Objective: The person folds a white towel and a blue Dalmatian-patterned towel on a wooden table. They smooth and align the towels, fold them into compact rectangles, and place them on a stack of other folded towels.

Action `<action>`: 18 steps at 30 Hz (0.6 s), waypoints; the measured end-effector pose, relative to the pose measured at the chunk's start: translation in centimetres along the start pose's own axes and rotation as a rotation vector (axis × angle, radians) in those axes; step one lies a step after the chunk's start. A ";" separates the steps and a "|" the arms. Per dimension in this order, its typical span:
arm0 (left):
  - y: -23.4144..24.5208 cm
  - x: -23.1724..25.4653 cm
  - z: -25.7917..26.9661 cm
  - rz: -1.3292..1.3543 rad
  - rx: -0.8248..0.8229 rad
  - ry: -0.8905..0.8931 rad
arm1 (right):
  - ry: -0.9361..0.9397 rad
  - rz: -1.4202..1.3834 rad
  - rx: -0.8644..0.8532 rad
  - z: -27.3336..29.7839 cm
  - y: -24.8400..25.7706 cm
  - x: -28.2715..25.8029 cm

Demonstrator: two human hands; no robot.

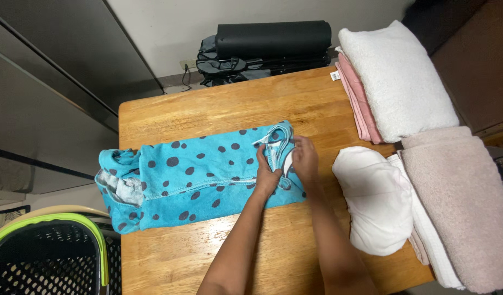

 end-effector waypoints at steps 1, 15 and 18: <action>0.2 0.6 0.1 -0.069 0.033 -0.113 | 0.128 0.022 0.046 0.2 -0.2 -1.0; 0.6 2.3 3.6 -0.714 0.087 -0.295 | 0.085 0.309 -0.142 0.0 -2.9 -2.7; 0.6 2.8 3.5 -0.728 0.114 -0.301 | -0.130 0.064 -0.261 0.4 -1.8 -1.2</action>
Point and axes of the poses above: each hand's wrist, its own z-axis away from the middle knuckle, its own y-axis out of the back of the hand, x = y × z, the point moved 5 cm from there along -z, towards the middle knuckle, and after that the axes turned 6 degrees about x, right-handed, at the moved point
